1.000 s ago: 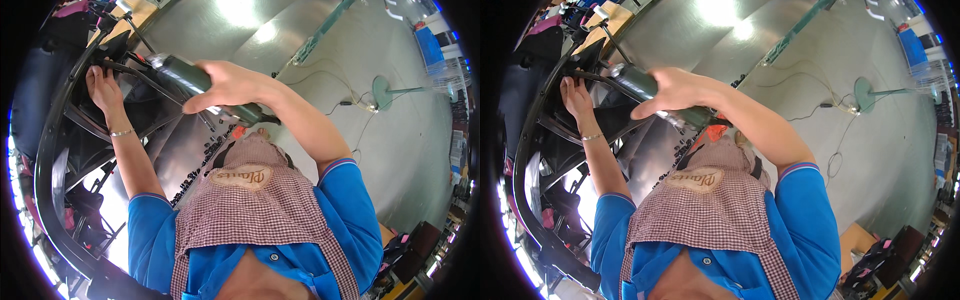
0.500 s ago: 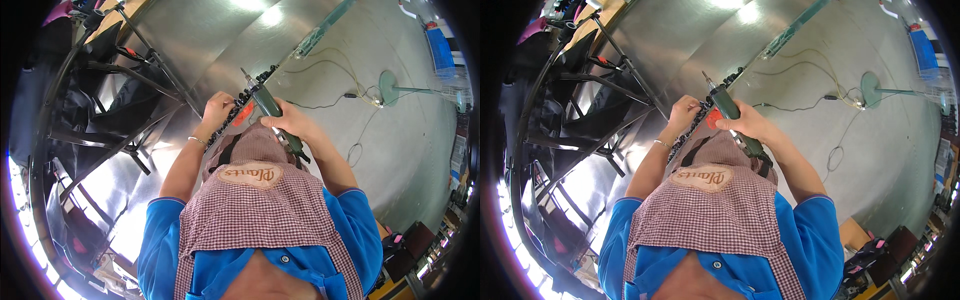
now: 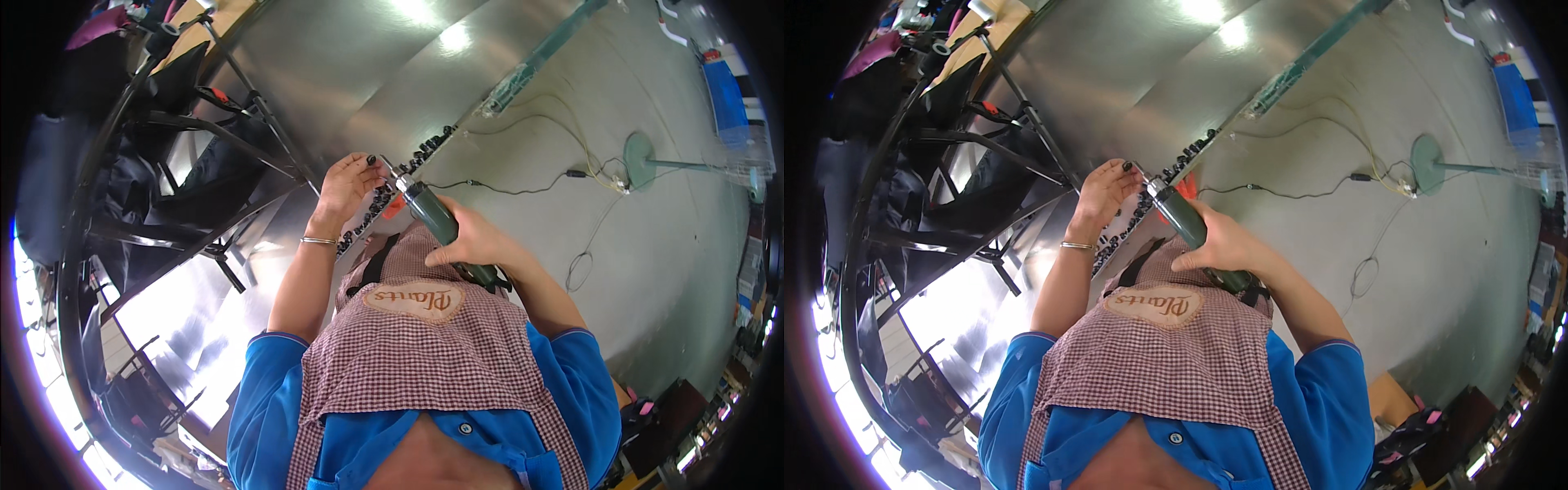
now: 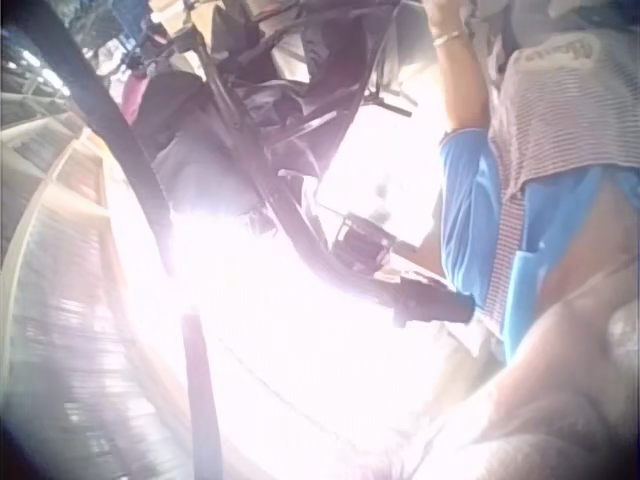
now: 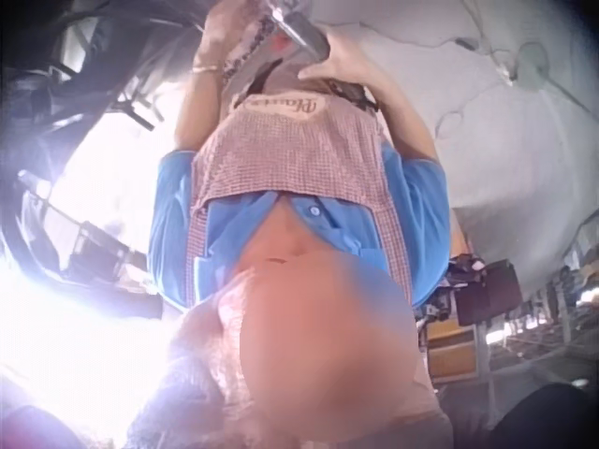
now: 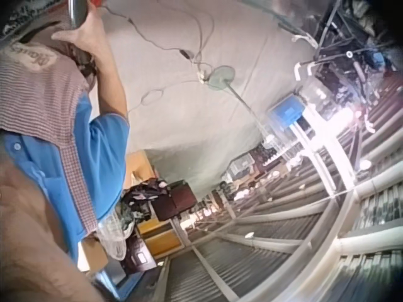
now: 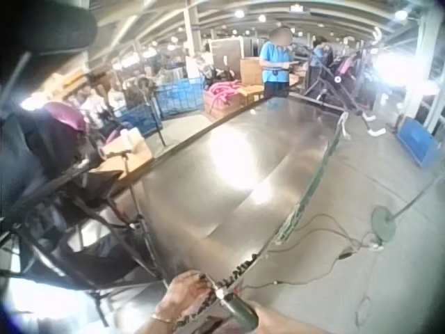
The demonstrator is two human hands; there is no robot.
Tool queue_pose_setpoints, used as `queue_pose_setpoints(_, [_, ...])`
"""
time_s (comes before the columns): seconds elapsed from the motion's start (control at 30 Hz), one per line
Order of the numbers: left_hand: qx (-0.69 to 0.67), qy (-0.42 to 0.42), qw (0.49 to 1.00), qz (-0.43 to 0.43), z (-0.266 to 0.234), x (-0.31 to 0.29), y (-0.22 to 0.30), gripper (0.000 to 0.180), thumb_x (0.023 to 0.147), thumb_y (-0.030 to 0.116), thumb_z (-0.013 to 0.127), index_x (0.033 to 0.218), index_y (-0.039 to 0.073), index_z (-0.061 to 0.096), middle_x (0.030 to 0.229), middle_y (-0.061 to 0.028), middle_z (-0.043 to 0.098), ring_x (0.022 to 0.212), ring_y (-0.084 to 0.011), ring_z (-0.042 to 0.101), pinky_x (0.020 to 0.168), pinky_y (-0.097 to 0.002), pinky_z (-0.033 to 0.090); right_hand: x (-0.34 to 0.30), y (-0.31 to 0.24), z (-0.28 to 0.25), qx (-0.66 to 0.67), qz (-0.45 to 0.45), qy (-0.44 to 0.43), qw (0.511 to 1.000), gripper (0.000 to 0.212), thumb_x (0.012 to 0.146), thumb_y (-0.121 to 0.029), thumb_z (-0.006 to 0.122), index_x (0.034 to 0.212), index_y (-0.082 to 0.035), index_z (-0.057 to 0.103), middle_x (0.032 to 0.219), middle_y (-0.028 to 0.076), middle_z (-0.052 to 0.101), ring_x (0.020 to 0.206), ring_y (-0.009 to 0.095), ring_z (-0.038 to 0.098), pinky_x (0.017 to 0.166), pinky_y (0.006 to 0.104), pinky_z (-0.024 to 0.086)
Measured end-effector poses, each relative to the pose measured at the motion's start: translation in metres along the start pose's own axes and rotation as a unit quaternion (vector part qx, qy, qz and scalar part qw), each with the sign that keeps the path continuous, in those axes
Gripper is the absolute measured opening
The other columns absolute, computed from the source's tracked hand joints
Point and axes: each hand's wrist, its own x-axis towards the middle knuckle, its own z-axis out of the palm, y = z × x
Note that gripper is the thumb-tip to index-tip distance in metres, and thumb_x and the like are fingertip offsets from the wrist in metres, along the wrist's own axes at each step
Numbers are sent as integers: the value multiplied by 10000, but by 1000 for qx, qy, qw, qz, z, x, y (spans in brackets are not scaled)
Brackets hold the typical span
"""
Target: The person assembles a stroller frame using a corded electric screwdriver. They repeatedly pick up screws from a tray, position them on the stroller frame, and drive them in to secure various joints. The person works on multiple connection points on the frame throughout the clip.
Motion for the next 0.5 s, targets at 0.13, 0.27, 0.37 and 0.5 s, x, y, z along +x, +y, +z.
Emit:
queue_pose_setpoints(0.13, [-81,-77,993,26,13,-24,34,153,980,118,521,1073,6,568,1027,-118,639,943,-229,621,870,-371,508,4,-6,7,-16,-34,-8,999,1077,585,-404,910,1421,7,369,1291,180,545,1205,288,527,1016,374,407])
queue_pose_setpoints(0.27, [-77,-98,992,38,10,-30,43,134,981,110,519,1048,9,578,1028,-114,635,939,-224,623,877,-367,502,9,-2,10,13,-72,-17,997,1086,586,-409,911,1426,12,366,1288,175,545,1207,280,524,1017,372,404])
queue_pose_setpoints(0.37, [-49,-100,993,48,8,-34,49,116,977,95,529,1033,9,583,1016,-106,632,914,-215,628,860,-347,507,9,-9,10,18,-61,-29,998,1088,586,-406,912,1428,15,366,1287,172,544,1209,274,520,1019,373,402])
queue_pose_setpoints(0.5, [49,-110,991,55,8,-36,62,92,967,76,547,1014,4,580,989,-103,620,888,-201,633,839,-336,524,7,-16,11,14,-58,-35,998,1071,589,-371,915,1427,13,370,1279,169,543,1200,267,520,1015,369,405])
